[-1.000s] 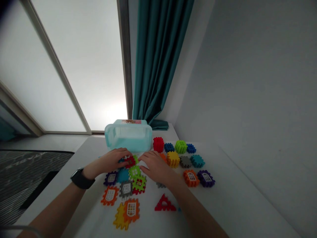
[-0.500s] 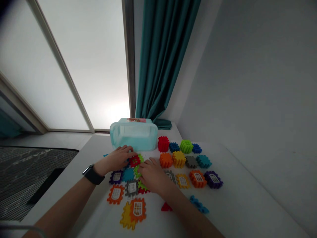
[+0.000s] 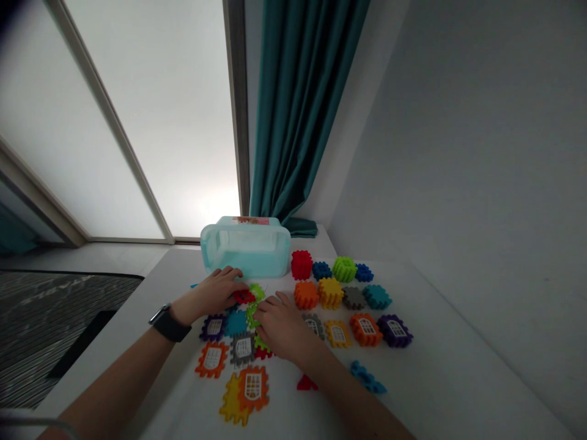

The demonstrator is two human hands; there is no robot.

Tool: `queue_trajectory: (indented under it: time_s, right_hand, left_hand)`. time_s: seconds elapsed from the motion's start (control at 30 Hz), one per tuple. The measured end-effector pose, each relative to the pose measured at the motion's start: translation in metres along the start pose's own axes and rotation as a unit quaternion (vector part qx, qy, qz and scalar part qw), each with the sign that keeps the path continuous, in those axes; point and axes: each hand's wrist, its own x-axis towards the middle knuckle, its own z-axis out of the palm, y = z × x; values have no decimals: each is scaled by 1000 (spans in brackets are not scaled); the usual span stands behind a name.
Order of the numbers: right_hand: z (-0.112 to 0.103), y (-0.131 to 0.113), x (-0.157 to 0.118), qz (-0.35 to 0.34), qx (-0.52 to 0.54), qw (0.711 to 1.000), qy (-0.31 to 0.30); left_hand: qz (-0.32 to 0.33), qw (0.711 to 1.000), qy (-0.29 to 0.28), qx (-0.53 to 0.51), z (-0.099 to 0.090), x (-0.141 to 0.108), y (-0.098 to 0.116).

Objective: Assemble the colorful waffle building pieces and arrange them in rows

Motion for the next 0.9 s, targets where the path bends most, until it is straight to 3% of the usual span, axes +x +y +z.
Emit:
queue_trajectory:
  time_s: [0.23, 0.47, 0.67, 0.8, 0.9]
  right_hand:
    - [-4, 0, 0, 0, 7, 1000, -2]
    - [-6, -2, -1, 5, 10, 1000, -4]
    - [-4, 4, -3, 3, 47, 999, -2]
    - [-11, 11, -6, -3, 80, 997, -14]
    - [-22, 17, -7, 9, 93, 996, 16]
  left_hand:
    - [17, 1000, 2, -13, -14, 0, -6]
    - [19, 998, 29, -49, -14, 1, -13]
    - [21, 988, 29, -148, -25, 1, -11]
    - [15, 981, 61, -186, -28, 3, -8]
    - [9, 965, 86, -246, -30, 4, -5]
